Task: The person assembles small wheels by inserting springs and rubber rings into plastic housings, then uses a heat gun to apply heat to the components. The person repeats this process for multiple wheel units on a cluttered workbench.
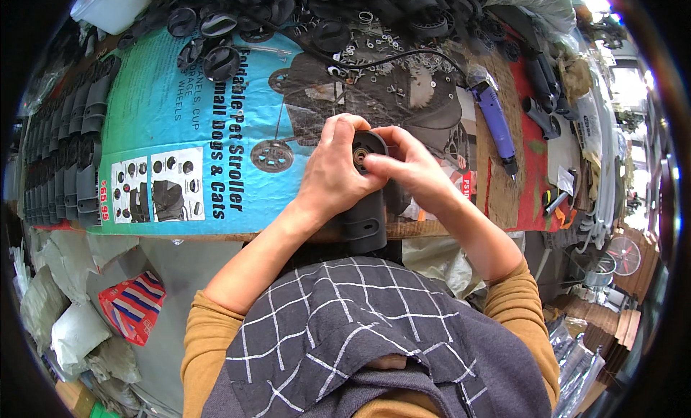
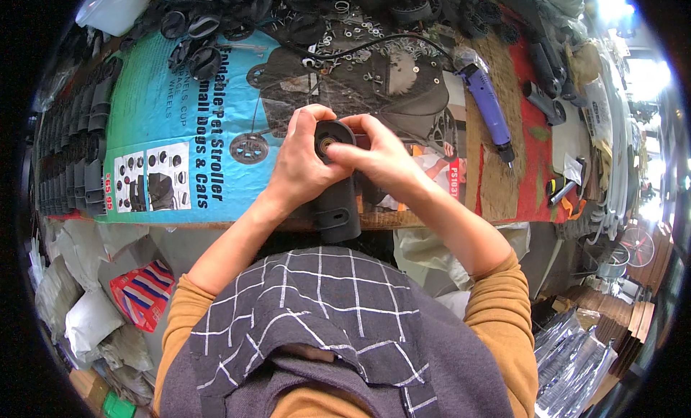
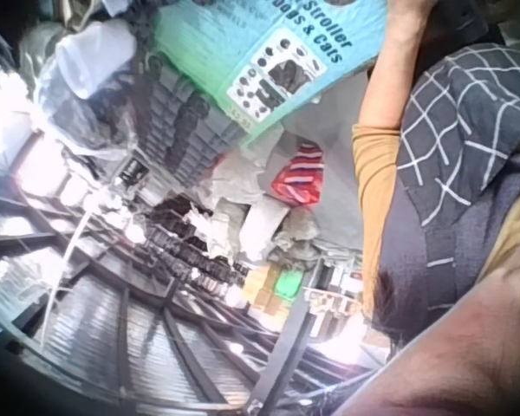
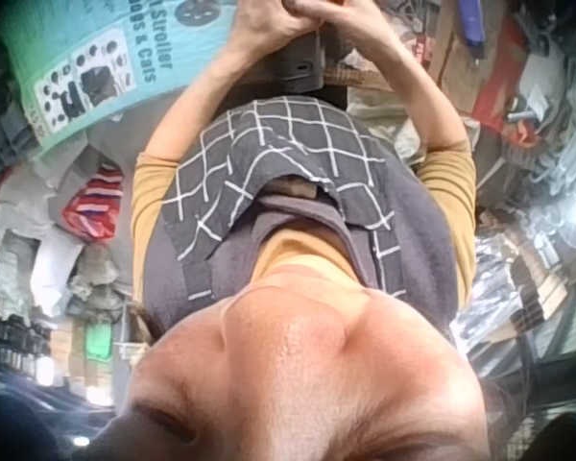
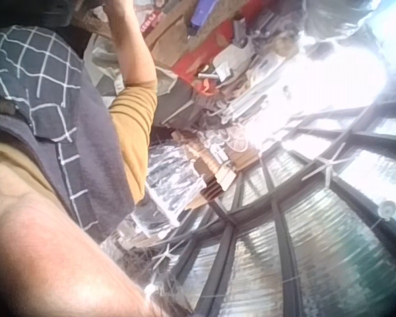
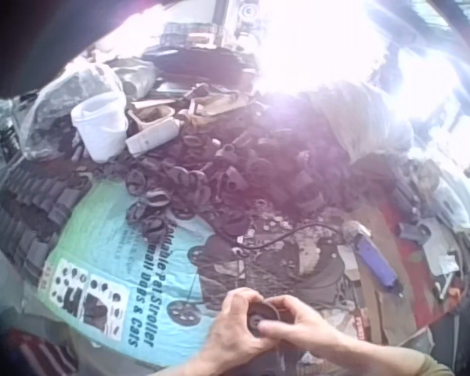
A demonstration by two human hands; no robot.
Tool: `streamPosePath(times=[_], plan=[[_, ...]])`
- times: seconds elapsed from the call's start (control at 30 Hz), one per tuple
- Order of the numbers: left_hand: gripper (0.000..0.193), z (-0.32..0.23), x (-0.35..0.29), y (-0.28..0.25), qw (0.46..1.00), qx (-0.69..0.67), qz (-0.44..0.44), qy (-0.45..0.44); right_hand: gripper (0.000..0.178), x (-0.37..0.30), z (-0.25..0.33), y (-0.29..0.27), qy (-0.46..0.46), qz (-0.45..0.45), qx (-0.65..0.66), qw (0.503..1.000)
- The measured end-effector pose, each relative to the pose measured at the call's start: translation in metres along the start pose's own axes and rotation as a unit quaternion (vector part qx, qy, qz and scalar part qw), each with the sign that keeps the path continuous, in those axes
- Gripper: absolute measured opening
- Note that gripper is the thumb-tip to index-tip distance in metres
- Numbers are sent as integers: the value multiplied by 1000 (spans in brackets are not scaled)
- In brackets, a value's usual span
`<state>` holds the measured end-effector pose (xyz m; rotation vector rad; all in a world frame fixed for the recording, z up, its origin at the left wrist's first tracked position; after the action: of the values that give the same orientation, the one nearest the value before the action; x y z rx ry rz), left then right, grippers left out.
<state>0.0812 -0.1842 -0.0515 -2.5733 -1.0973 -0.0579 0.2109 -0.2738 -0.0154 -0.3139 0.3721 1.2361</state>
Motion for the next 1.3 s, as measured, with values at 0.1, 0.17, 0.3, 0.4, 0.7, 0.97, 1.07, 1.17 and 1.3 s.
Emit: streamPosePath(times=[0.1,0.17,0.3,0.4,0.7,0.97,1.07,1.17,1.3], plan=[[66,-1,0,-1,1000,9,3,-8,41,-1,1,8,36,-35,37,998],[66,-1,0,-1,1000,11,2,-11,40,1,1,10,42,-48,46,997],[65,-2,0,-1,1000,7,-2,-3,37,5,-4,9,35,-58,60,996],[66,-3,0,-1,1000,4,-2,-6,36,2,-6,8,41,-51,61,996],[67,0,0,0,999,13,-13,45,15,55,29,-23,-218,-199,-335,895],[61,2,1,2,998,-3,-26,52,10,103,18,-20,-423,-202,-536,702],[58,1,-1,4,993,36,-66,93,12,69,30,-19,-377,-208,-456,779],[47,1,-4,5,992,2,-80,96,20,18,29,-17,-214,-150,-322,910],[18,0,-4,5,989,46,-58,127,26,-6,21,-13,-113,-115,-282,946]])
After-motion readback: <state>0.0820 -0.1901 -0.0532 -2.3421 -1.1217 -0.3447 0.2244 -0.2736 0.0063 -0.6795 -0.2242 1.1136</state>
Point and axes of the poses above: each hand's wrist, its own x-axis towards the middle knuckle, its own y-axis out of the palm, z = x × y, the point moved 1 cm from there along x, towards the middle knuckle, and after that the axes turned 1 degree about -x, right-handed, at the moved point
